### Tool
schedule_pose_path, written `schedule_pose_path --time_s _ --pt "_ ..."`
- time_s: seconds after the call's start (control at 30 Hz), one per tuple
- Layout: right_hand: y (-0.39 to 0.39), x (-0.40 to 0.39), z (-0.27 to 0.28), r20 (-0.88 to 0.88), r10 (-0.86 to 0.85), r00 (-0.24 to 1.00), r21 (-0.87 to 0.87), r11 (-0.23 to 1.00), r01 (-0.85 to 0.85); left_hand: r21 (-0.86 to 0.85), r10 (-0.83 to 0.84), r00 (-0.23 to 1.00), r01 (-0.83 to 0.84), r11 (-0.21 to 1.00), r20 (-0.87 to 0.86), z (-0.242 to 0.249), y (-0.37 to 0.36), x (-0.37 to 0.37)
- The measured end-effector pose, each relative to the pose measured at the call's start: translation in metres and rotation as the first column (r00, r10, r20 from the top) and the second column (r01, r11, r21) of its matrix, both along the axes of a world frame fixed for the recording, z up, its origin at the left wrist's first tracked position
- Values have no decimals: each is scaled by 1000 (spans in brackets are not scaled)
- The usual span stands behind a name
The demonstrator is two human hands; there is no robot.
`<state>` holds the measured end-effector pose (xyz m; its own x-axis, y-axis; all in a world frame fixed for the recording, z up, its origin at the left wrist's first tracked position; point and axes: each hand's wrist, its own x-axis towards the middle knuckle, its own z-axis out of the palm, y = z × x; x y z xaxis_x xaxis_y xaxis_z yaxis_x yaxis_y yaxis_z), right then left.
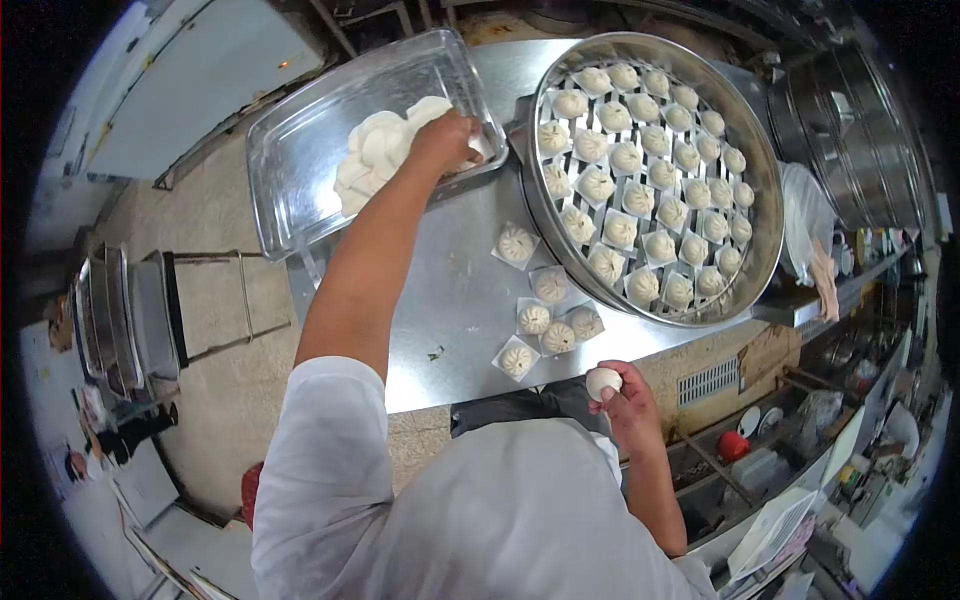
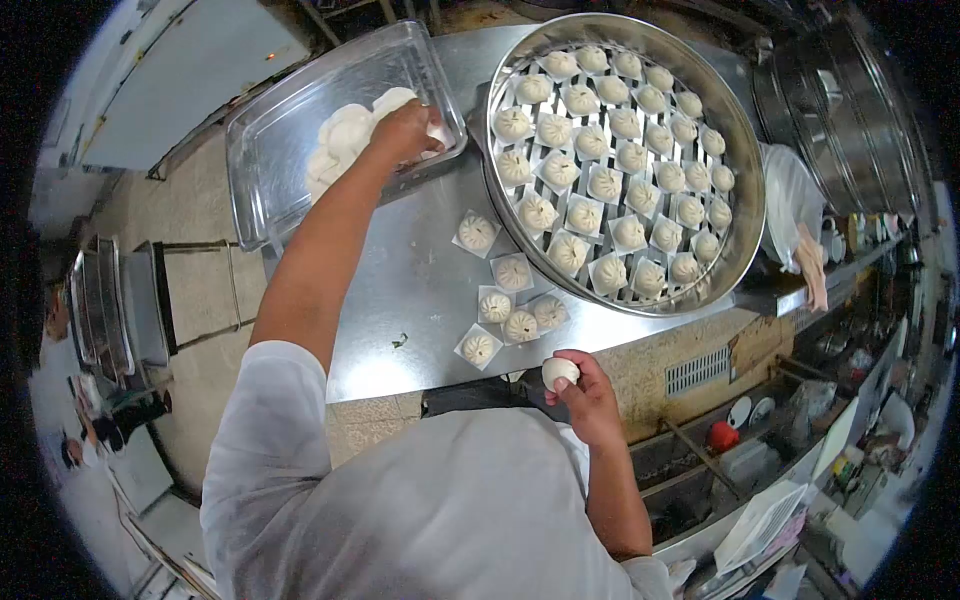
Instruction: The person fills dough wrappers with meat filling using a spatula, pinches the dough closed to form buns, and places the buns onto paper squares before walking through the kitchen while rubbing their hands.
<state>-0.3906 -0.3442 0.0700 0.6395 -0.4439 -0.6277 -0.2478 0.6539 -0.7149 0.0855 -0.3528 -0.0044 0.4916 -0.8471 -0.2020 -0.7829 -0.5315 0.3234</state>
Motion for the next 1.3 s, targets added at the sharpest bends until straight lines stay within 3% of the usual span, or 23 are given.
schedule_pose_path --time_s 0.2,0.37,0.57,0.63,0.7,0.77,0.83,0.87,0.93,0.97,1.0,1.03,1.1,1.17,1.23,1.3 --pt "9 9 5 -36 -9 999 -31 999 8 -14 42 997 -42 999 59 4 -8 2" --pt "14 12 7 -26 -22 999 -44 999 21 53 -87 996 88 995 -16 -7 -14 18" --pt "19 8 5 -18 -32 999 -51 998 31 7 -267 958 269 963 -103 1 -12 36" --pt "19 9 6 -39 -23 999 -52 998 21 -53 -252 956 247 968 -148 11 -8 28" --pt "19 10 9 -54 -37 998 -52 998 35 -241 -278 951 241 940 -134 11 -5 27" --pt "19 14 12 -64 -38 997 -42 999 35 -301 -243 958 189 935 -154 9 -2 27" --pt "20 19 17 -21 -138 990 -37 990 137 -320 -8 948 -100 942 -318 30 8 16" --pt "20 19 14 -17 -133 991 -33 991 132 -317 -1 950 -103 943 -313 30 15 10" --pt "18 20 8 51 -177 983 -8 984 178 -508 55 916 -268 819 -396 28 29 -4" --pt "18 21 9 55 -170 984 -6 985 170 -508 62 918 -272 817 -392 29 39 -16" --pt "17 25 11 84 -161 983 -2 987 161 -458 31 741 -447 769 -671 32 50 -36" --pt "16 30 13 115 -150 982 0 988 151 -355 -28 488 -594 722 -873 36 60 -56" --pt "16 39 14 164 -128 978 2 992 129 -158 -135 94 -772 616 -986 38 79 -103" --pt "15 48 19 206 -108 972 -2 994 111 -17 -222 -167 -761 649 -961 45 100 -150" --pt "15 56 28 269 -32 963 -31 999 41 83 -285 -326 -776 625 -901 40 112 -194" --pt "16 60 35 295 -7 956 -40 999 19 48 -333 -353 -746 664 -874 33 120 -225"
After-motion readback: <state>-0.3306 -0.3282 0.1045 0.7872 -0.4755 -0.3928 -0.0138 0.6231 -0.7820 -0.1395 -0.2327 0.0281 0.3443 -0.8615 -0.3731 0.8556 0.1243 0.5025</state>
